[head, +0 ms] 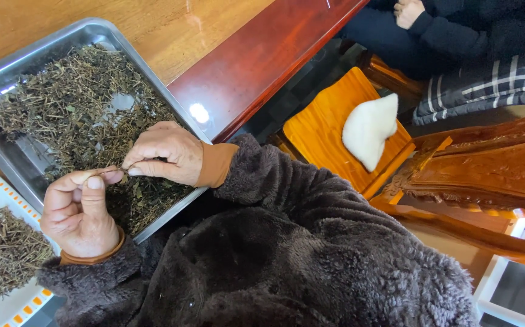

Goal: Manually sorting dried tea leaves by picking out stems and placing them in a separate bowl.

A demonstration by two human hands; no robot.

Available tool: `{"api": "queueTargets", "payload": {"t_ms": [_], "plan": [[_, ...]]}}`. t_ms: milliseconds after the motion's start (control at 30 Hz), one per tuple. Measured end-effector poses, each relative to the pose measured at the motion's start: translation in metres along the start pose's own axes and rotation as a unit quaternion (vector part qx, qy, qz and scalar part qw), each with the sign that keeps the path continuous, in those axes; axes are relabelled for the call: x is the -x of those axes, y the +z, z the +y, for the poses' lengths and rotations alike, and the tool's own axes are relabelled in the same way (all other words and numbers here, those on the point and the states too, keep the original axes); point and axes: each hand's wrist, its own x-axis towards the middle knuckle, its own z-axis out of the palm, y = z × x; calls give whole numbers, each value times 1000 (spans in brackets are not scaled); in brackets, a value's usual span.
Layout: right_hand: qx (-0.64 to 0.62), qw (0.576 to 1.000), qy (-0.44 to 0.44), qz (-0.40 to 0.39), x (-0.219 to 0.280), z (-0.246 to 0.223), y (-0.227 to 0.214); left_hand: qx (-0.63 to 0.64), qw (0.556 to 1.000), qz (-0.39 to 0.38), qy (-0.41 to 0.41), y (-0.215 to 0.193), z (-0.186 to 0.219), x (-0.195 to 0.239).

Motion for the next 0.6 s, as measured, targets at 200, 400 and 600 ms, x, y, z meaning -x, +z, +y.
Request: {"api": "queueTargets", "payload": {"t_ms": [200, 400, 600], "plan": [[-13, 1000, -13, 22, -1, 0, 0, -7, 1000, -4, 0, 1, 3, 0], [-15, 999, 24, 41, 6, 4, 3, -15, 1000, 5, -1, 1, 6, 0], [7, 997, 66, 43, 8, 3, 3, -19, 1000, 17, 1, 1, 7, 0]]}}
